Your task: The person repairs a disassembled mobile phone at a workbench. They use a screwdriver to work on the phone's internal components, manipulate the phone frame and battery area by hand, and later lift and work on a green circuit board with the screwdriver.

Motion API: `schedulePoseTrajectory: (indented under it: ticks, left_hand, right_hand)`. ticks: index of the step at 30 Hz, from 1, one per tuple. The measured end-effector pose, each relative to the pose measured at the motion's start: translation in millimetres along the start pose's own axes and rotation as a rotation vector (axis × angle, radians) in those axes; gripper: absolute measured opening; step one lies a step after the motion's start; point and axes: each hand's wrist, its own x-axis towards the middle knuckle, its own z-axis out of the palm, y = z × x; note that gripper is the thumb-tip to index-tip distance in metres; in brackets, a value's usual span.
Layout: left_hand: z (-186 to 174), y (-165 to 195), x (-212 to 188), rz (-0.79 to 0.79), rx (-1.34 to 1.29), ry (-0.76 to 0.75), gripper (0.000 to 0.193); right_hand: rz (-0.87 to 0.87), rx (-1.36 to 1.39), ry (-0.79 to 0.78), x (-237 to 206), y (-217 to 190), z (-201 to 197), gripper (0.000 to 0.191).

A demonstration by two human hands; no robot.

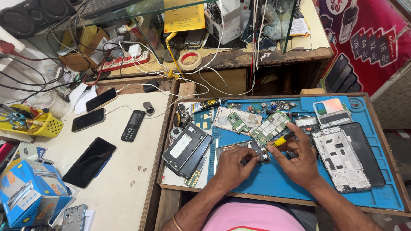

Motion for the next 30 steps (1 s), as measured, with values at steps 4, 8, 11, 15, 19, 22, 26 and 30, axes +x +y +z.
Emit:
schedulePoseTrajectory:
  ticks: [4, 8, 11, 15, 19, 22, 26, 30]
  left_hand:
    - [1, 2, 0, -0.097, -0.067, -0.011, 0.013]
    - [2, 2, 1, -0.168, -0.12, -0.043, 0.013]
    - [3, 0, 1, -0.149, -0.133, -0.059, 0.013]
    - [5, -4, 0, -0.144, -0.144, -0.047, 0.013]
    - [3, -6, 0, -0.121, -0.13, -0.042, 0.013]
    - [2, -3, -1, -0.119, -0.119, -0.046, 0.012]
    - [0, 0, 0, -0.128, -0.113, -0.023, 0.011]
    - [-2, -10, -2, -0.049, -0.111, 0.02, 0.011]
  right_hand:
    - [0.041, 0.028, 0.023, -1, 0, -1, 0.082]
    - [0.032, 0.046, 0.026, -1, 1, -1, 0.083]
    - [0.026, 0.05, 0.023, 0, 0, -2, 0.084]
    - [0.038, 0.05, 0.032, 0, 0, -2, 0.084]
    - [0.036, 0.041, 0.018, 0, 1, -1, 0.081]
    - [0.024, 0.025, 0.006, -1, 0, 0, 0.081]
    - [-0.007, 0.03, 0.005, 0, -5, 4, 0.082]
    - [0.038, 0.072, 0.046, -2, -7, 8, 0.082]
